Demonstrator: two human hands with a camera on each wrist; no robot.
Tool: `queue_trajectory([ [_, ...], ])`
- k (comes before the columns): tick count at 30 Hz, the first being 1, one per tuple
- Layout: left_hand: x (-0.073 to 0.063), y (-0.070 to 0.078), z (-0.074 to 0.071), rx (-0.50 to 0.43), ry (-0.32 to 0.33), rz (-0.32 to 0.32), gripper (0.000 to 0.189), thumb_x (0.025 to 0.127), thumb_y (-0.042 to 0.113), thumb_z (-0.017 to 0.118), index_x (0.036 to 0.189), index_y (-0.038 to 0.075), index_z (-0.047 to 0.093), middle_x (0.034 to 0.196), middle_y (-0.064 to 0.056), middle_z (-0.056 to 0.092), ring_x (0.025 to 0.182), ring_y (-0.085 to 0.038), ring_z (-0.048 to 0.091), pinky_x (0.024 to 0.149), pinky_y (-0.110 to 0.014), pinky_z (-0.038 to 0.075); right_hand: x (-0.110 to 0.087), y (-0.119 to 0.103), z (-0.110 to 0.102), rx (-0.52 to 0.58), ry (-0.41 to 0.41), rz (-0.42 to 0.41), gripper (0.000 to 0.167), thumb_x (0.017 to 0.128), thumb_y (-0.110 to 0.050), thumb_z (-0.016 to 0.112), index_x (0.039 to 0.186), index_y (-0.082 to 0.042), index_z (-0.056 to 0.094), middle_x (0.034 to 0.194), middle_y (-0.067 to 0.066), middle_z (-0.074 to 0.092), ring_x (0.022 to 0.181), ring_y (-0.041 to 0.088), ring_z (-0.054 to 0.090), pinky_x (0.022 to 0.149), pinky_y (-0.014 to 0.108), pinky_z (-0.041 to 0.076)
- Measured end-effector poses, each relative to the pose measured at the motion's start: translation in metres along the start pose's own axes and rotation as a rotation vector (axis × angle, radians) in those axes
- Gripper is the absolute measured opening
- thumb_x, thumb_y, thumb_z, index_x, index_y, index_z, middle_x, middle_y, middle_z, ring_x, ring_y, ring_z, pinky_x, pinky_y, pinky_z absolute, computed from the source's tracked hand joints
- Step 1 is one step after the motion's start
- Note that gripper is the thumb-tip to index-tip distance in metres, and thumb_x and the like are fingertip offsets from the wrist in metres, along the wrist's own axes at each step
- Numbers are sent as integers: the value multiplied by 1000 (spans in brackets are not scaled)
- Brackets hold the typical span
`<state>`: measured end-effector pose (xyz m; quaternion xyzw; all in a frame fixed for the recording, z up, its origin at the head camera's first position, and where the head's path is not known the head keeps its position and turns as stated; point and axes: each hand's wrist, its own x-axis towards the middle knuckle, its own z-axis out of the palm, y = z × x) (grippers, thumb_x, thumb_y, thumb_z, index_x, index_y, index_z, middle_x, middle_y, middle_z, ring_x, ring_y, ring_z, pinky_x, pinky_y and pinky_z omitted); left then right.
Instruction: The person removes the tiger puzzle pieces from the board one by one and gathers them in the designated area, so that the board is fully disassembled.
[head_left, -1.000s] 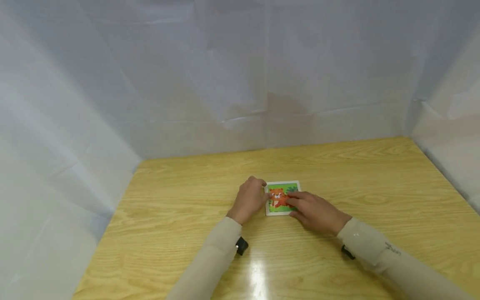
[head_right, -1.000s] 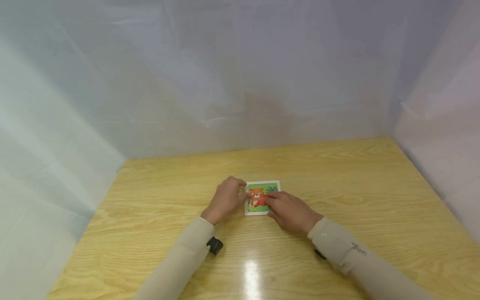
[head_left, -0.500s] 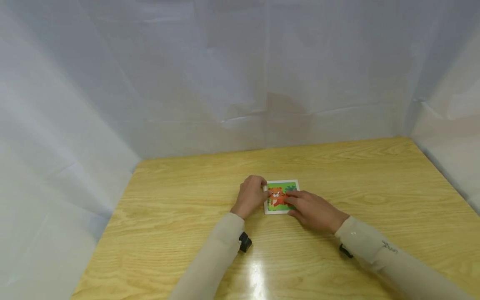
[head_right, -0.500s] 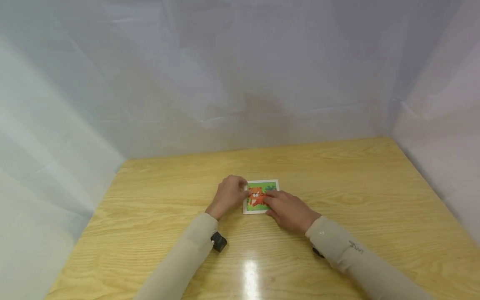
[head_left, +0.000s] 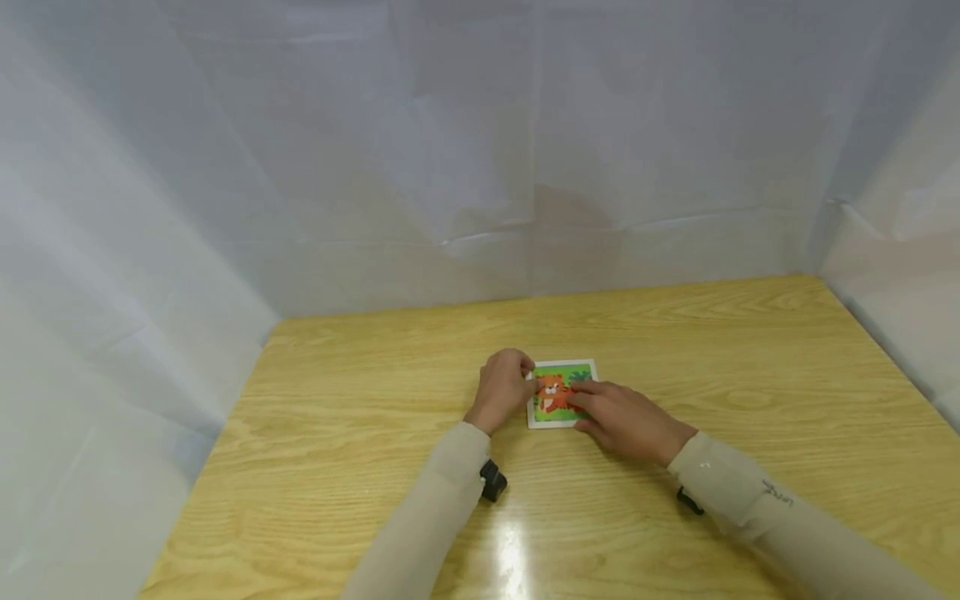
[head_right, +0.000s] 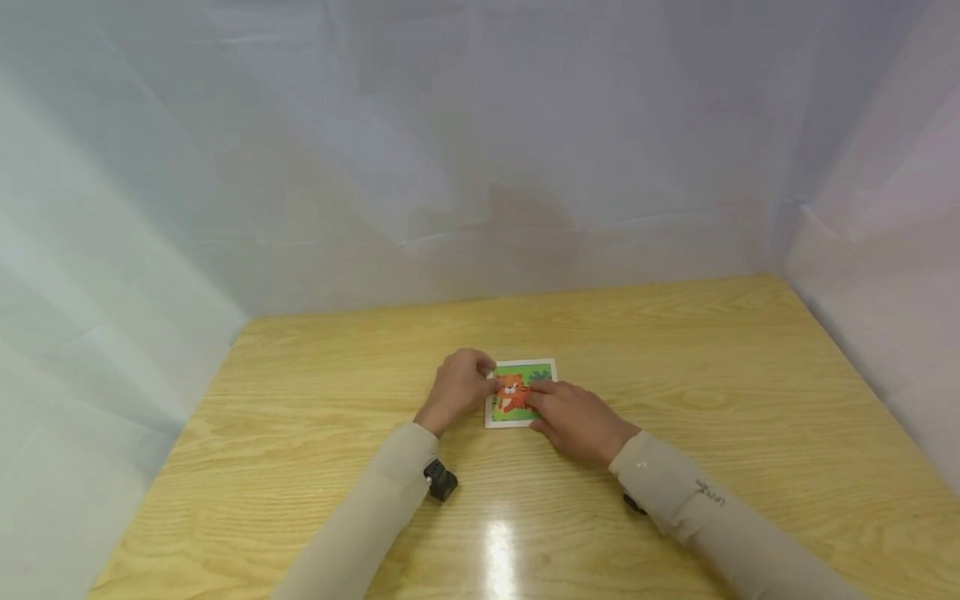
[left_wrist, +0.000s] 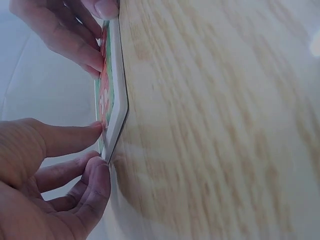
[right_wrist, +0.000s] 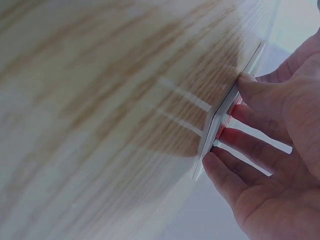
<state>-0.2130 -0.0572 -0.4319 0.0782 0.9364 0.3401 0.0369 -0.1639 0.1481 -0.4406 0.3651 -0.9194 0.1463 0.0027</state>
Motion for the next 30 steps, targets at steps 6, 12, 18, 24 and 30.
queue_trajectory([
  [6,1,3,0,-37,7,-48,25,87,5,80,109,-3,74,101,-10,70,92,-20,62,85,-38,53,0,0,0,-7,1,-1,34,96,-15,71,126,1,65,133,23,61,116,38,63,93,50,53],
  [12,0,5,0,-61,16,-71,24,85,3,79,108,-4,74,99,-10,69,89,-19,59,82,-37,52,-1,0,-1,-2,2,1,36,97,-16,71,127,2,64,133,24,61,115,38,63,94,51,53],
  [18,0,5,2,-60,40,-65,24,84,2,80,107,-3,75,97,-9,70,89,-20,61,82,-37,53,-1,1,-1,-14,-7,3,37,96,-17,71,128,2,63,133,23,60,115,38,63,94,51,53],
  [24,1,3,3,-57,56,-53,23,83,2,80,106,-2,75,96,-9,71,90,-20,63,83,-38,53,1,2,0,-15,-18,8,37,96,-17,72,127,1,63,133,23,61,114,37,63,94,50,53],
  [30,2,3,5,-70,53,-76,24,84,2,81,106,-2,75,97,-9,71,91,-21,64,83,-37,54,1,2,0,-21,-27,12,38,97,-19,71,129,0,62,134,22,60,114,36,64,93,50,53],
])
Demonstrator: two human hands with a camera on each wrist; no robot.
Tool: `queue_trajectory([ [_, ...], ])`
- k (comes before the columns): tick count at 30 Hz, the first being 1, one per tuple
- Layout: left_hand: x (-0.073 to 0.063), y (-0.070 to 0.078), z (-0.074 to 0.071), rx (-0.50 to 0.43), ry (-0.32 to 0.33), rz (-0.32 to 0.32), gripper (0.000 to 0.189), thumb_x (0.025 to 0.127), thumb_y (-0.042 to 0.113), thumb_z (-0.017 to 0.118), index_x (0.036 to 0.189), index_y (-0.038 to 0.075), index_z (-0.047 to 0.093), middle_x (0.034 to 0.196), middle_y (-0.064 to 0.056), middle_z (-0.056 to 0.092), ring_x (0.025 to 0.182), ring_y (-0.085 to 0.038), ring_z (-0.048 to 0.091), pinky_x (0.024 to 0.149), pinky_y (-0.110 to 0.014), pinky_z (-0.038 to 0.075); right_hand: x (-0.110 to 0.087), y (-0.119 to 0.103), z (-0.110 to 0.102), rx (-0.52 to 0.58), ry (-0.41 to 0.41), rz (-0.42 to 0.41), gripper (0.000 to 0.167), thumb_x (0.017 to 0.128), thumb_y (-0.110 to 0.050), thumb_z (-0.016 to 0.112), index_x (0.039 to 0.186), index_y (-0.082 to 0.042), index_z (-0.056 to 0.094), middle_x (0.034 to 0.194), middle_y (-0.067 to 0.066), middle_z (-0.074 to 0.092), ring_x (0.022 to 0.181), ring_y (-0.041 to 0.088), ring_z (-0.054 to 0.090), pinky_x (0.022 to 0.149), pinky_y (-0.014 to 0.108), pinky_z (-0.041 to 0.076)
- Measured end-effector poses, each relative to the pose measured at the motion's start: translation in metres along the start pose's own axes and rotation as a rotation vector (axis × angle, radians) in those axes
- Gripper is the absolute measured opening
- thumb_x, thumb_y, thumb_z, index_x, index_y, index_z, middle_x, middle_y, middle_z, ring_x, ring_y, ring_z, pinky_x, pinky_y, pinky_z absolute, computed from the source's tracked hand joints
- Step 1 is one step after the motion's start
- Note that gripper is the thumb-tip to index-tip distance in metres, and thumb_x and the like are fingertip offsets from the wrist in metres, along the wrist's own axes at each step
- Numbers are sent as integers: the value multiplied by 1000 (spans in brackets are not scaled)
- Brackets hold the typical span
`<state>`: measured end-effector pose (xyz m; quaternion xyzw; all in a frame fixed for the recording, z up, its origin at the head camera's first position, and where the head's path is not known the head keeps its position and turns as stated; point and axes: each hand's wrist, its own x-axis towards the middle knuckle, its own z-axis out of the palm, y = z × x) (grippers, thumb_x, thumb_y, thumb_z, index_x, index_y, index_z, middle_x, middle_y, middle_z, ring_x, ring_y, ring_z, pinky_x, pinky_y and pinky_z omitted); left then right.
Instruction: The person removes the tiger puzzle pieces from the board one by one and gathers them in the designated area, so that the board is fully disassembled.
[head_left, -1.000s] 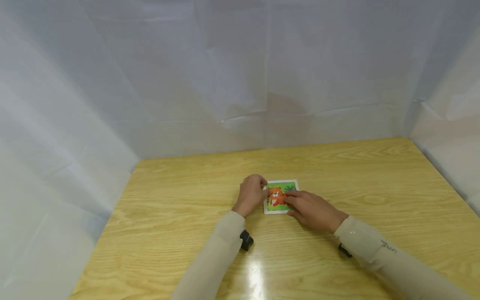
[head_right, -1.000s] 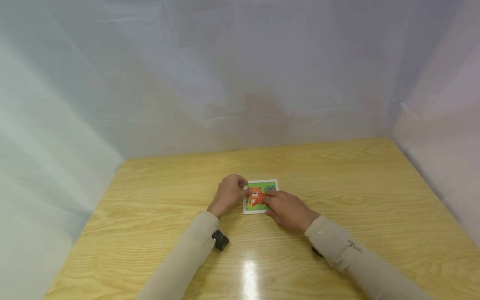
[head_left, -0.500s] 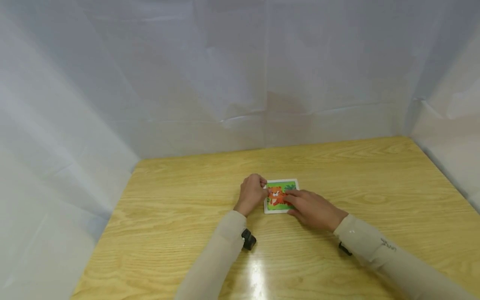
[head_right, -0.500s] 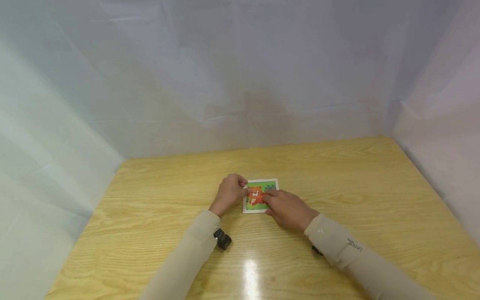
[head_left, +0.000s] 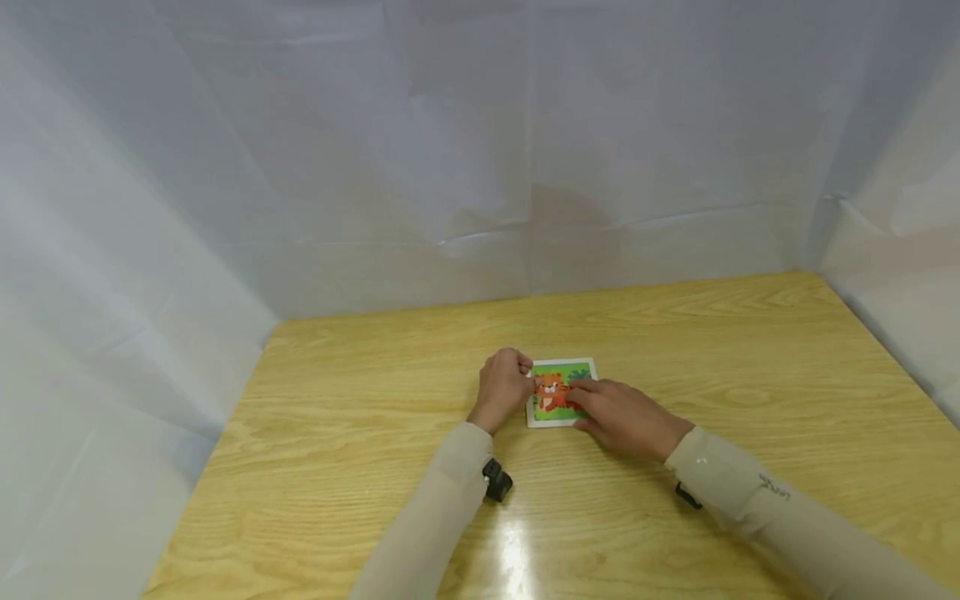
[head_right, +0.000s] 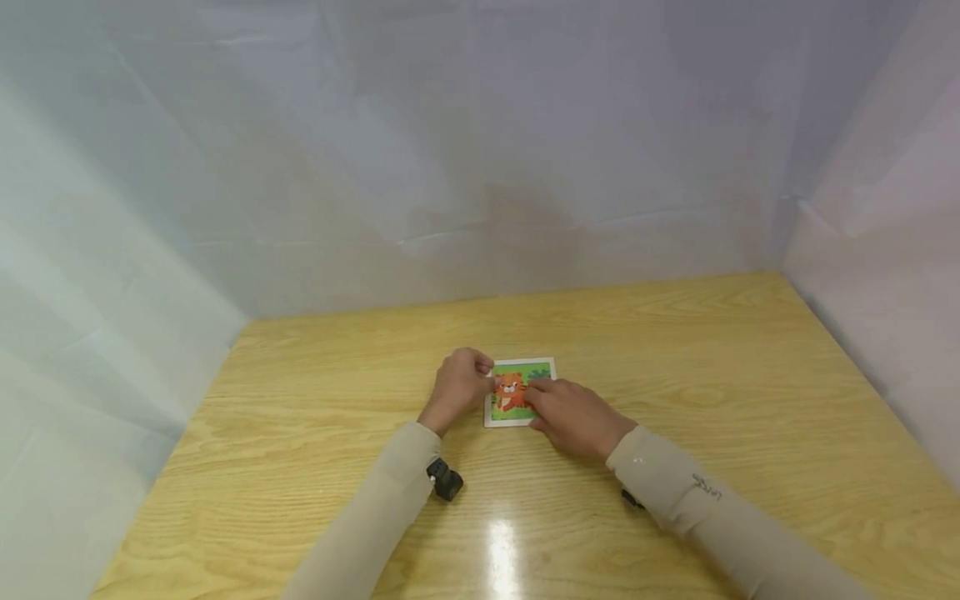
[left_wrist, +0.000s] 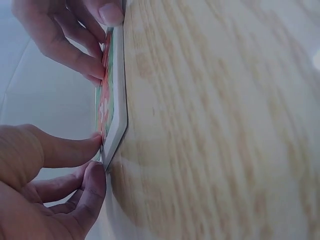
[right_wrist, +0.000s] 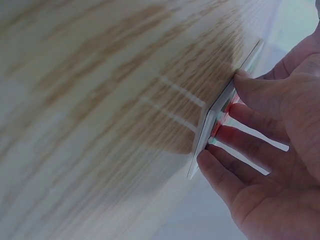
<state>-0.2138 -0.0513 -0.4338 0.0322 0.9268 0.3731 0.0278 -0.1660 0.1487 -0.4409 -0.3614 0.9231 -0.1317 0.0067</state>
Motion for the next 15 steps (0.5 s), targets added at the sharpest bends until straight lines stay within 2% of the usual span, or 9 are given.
queue_trajectory([
  [5,0,1,-1,-31,-17,-31,25,85,4,82,108,-2,73,99,-9,69,92,-20,64,83,-36,54,1,0,0,-11,14,-16,37,96,-18,72,127,0,62,132,21,61,110,35,65,90,48,54],
  [15,-1,0,-2,-35,-15,-35,25,85,4,81,108,-1,74,98,-9,70,91,-20,65,80,-35,55,1,0,1,-3,3,-6,38,96,-18,73,128,1,62,133,22,61,111,36,65,91,48,54],
])
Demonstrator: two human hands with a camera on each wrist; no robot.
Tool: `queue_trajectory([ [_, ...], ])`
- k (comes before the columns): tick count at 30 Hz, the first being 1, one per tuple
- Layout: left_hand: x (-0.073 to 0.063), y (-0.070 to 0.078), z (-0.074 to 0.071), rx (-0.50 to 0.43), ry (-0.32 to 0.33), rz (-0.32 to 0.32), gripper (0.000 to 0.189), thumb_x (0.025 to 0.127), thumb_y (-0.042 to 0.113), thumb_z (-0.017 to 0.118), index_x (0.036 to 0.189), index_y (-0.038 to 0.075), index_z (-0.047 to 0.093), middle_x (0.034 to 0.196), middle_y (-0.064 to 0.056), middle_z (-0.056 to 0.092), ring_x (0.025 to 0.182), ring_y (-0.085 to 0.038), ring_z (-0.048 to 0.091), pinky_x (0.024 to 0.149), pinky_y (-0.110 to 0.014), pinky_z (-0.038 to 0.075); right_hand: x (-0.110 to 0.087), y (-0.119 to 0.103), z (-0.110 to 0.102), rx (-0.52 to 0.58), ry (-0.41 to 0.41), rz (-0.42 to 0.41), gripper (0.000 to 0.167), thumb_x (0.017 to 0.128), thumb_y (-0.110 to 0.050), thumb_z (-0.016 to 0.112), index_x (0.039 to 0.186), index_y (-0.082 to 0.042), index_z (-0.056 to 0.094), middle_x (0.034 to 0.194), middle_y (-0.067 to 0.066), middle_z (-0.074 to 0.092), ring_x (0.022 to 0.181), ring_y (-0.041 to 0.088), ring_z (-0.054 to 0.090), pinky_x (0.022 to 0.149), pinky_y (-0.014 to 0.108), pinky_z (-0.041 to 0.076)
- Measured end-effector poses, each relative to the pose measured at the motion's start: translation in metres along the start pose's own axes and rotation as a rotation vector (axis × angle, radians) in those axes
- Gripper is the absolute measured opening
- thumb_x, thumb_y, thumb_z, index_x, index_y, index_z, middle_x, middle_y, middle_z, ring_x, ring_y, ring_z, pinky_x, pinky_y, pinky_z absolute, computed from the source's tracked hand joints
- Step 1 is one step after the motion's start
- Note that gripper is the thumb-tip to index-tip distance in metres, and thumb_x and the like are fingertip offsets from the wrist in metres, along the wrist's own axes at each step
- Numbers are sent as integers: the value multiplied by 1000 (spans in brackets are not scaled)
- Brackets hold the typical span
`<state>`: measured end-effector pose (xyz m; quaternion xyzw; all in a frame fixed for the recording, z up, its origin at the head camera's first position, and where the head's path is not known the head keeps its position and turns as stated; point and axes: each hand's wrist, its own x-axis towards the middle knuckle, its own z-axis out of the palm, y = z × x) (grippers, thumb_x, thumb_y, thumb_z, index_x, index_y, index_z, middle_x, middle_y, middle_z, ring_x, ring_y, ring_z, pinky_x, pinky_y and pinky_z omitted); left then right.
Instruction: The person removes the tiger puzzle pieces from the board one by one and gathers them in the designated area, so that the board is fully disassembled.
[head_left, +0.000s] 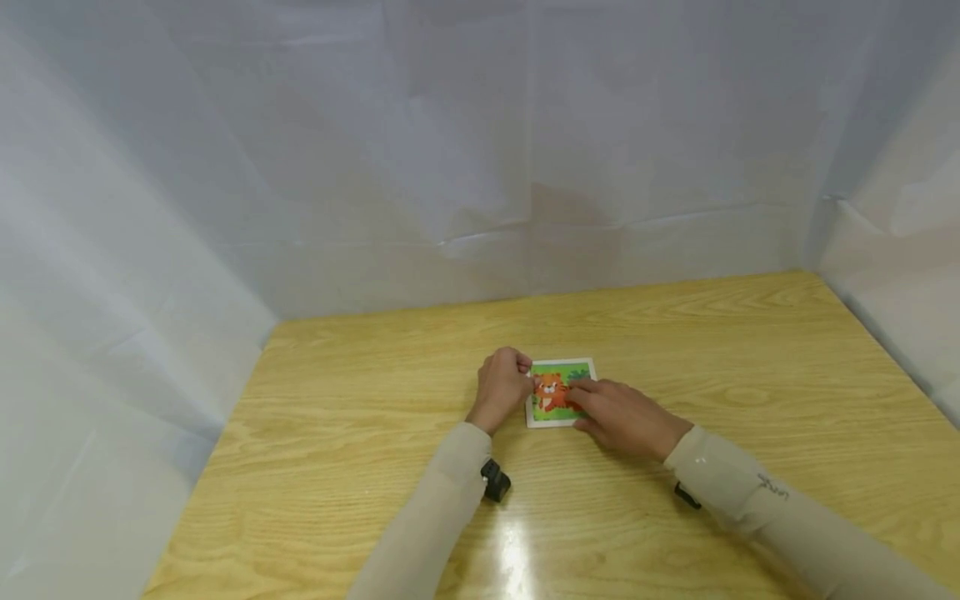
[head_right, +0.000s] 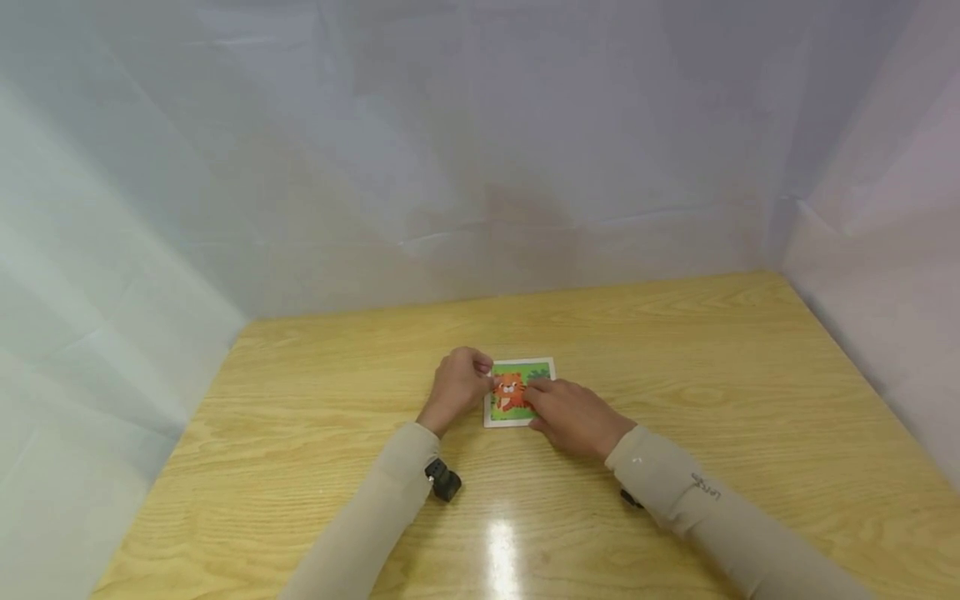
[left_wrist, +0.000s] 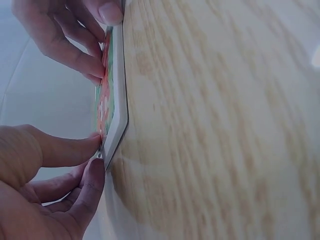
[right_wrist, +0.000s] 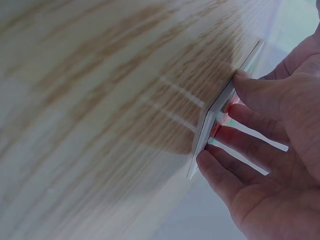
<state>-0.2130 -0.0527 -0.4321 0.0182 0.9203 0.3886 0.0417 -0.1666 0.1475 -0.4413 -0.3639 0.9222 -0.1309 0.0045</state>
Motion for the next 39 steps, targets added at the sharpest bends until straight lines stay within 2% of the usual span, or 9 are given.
queue_trajectory([
  [7,1,0,0,16,13,6,24,84,5,82,106,0,74,97,-8,70,89,-20,66,79,-35,55,1,0,-1,-14,-6,9,42,95,-19,73,130,1,61,131,20,62,111,34,65,91,48,54],
  [15,3,-1,0,15,8,7,25,83,5,83,106,0,74,97,-8,71,90,-20,66,80,-35,55,2,-2,-6,-45,-15,-37,43,96,-18,72,132,3,61,129,20,59,111,35,62,94,49,52],
  [21,2,0,-1,5,-6,-11,26,84,6,83,107,0,74,99,-8,71,91,-20,66,81,-35,55,3,-2,-9,-14,-42,-47,41,97,-15,70,133,3,60,144,25,51,109,37,59,93,50,51],
  [31,2,-1,-1,-9,-5,-3,26,83,5,83,107,-1,74,98,-9,71,90,-21,66,81,-35,55,7,0,-7,-36,-27,-86,33,94,-13,73,122,-2,60,141,24,55,91,27,54,87,47,47],
  [39,3,-1,-1,-17,-21,-19,25,83,4,83,106,0,74,97,-8,70,89,-19,65,80,-34,55,8,3,-9,-17,-43,-86,47,93,-13,75,134,1,57,139,20,57,99,28,55,87,45,47],
])
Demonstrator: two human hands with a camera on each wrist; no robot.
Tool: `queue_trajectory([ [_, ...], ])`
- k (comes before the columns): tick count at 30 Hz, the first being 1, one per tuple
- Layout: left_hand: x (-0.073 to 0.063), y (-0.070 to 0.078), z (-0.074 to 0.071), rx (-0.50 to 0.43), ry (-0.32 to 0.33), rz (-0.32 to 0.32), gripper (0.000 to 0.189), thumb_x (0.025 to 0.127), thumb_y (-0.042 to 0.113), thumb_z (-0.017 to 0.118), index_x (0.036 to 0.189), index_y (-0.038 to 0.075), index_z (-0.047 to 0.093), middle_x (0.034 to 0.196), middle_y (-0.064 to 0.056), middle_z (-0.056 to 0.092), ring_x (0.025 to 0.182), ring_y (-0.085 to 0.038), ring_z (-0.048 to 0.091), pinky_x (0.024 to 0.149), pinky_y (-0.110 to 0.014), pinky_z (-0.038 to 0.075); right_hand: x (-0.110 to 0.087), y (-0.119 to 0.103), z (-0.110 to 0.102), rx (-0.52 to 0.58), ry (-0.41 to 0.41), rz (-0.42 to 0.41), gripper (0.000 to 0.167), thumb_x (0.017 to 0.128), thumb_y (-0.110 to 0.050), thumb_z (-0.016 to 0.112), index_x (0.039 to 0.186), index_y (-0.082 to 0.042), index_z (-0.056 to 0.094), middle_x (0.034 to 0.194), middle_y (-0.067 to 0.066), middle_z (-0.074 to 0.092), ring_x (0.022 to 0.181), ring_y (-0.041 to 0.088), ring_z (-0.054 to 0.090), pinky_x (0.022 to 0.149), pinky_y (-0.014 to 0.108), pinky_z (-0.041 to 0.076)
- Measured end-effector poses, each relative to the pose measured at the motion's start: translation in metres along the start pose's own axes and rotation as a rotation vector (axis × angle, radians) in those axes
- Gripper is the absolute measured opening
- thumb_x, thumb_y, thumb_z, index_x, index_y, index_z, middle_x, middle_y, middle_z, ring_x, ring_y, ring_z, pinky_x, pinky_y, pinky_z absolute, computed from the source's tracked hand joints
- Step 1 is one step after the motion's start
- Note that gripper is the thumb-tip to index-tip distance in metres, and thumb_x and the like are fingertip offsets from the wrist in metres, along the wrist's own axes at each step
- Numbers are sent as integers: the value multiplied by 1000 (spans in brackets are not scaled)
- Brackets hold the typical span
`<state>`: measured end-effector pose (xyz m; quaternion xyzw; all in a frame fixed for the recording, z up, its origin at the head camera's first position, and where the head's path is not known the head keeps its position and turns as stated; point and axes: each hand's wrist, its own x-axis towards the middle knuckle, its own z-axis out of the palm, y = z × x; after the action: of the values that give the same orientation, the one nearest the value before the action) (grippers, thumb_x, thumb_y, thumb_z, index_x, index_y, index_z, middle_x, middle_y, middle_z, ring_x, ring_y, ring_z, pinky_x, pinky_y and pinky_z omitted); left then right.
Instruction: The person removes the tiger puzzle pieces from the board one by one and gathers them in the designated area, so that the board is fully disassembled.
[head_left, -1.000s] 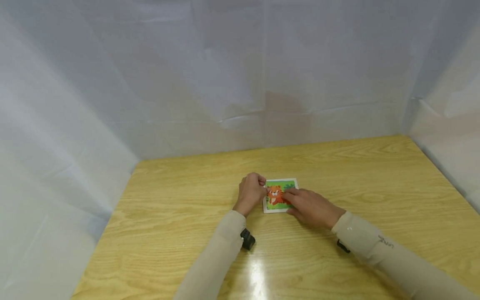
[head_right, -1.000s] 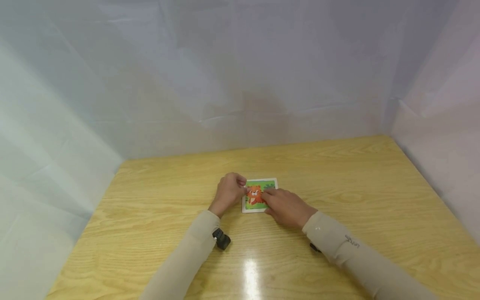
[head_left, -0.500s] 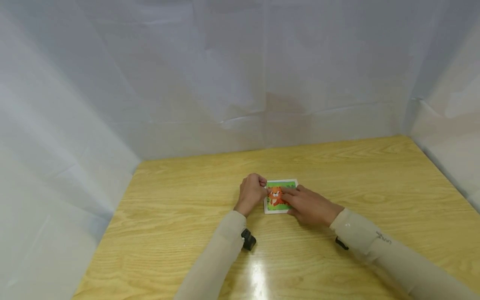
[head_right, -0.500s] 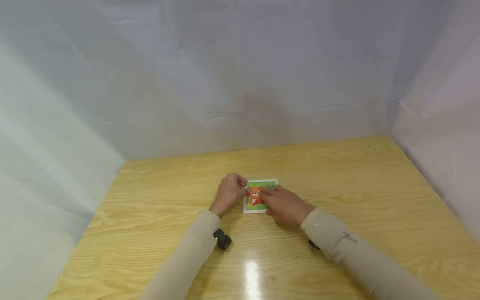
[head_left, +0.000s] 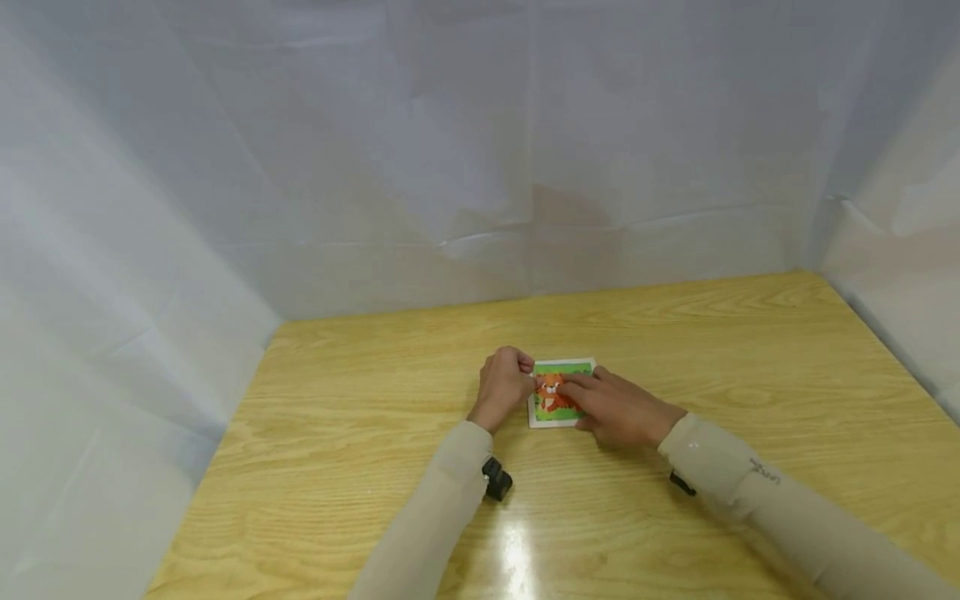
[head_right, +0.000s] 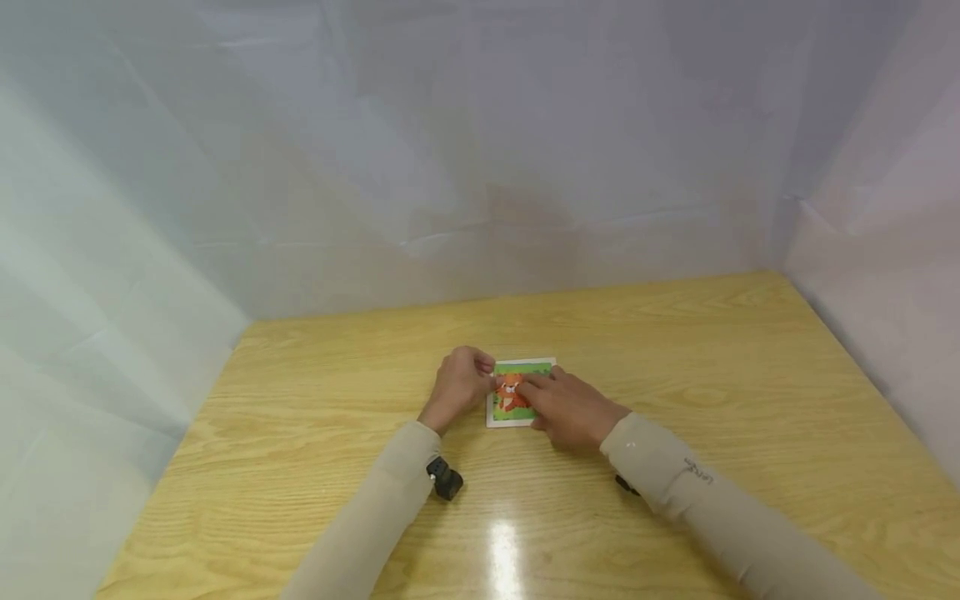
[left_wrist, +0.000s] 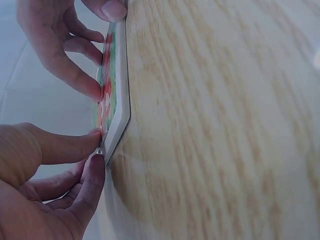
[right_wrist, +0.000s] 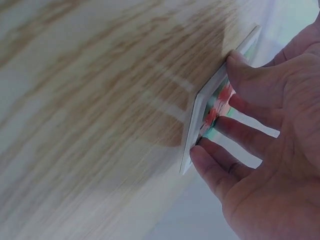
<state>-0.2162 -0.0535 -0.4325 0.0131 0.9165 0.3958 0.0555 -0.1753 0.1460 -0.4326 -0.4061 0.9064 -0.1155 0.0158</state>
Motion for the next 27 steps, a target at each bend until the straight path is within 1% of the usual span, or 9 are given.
queue_trajectory([
  [3,1,-1,0,0,-7,-2,25,84,4,83,106,0,74,97,-7,70,89,-19,65,80,-34,55,1,0,-2,8,-20,3,50,93,-13,74,138,1,55,142,22,54,99,28,53,89,46,46],
  [7,1,-1,0,0,-10,-3,25,84,4,82,107,1,74,97,-7,70,90,-19,66,79,-33,55,2,-1,-3,9,-46,18,54,94,-14,74,143,0,53,146,24,50,91,25,48,88,46,45],
  [10,1,-1,-1,-1,-7,0,25,84,4,82,107,1,74,97,-7,70,90,-19,65,79,-33,55,3,-1,-4,-1,-58,25,56,94,-15,73,144,-1,53,147,24,50,90,24,47,90,47,45],
  [12,0,-1,-1,-3,-5,3,25,84,4,82,107,0,74,97,-7,70,90,-19,65,79,-33,55,4,-2,-4,-9,-64,27,56,95,-15,73,145,-1,52,148,23,49,91,25,48,96,50,44],
  [15,0,-1,-2,-4,-4,11,25,84,5,82,107,0,74,97,-8,70,89,-19,66,79,-33,55,5,-2,-5,-10,-72,32,56,95,-15,73,145,-1,52,148,23,49,92,26,49,101,54,43],
  [17,1,-1,-2,-1,-1,15,25,84,5,82,107,0,74,97,-8,71,89,-19,66,79,-33,55,5,-2,-5,-14,-69,30,57,95,-16,73,145,-1,52,148,23,49,91,26,49,101,54,42],
  [22,1,-2,-2,1,5,12,24,84,4,82,106,0,75,97,-8,71,90,-20,66,80,-34,55,6,-2,-2,-27,-71,33,59,95,-18,73,147,-3,51,150,23,47,91,25,46,96,52,43],
  [27,0,-1,-2,3,9,14,24,84,4,82,106,0,75,96,-8,71,90,-20,67,80,-35,56,6,-2,-1,-35,-67,28,57,94,-18,74,146,-4,53,149,23,47,91,25,45,100,55,41],
])
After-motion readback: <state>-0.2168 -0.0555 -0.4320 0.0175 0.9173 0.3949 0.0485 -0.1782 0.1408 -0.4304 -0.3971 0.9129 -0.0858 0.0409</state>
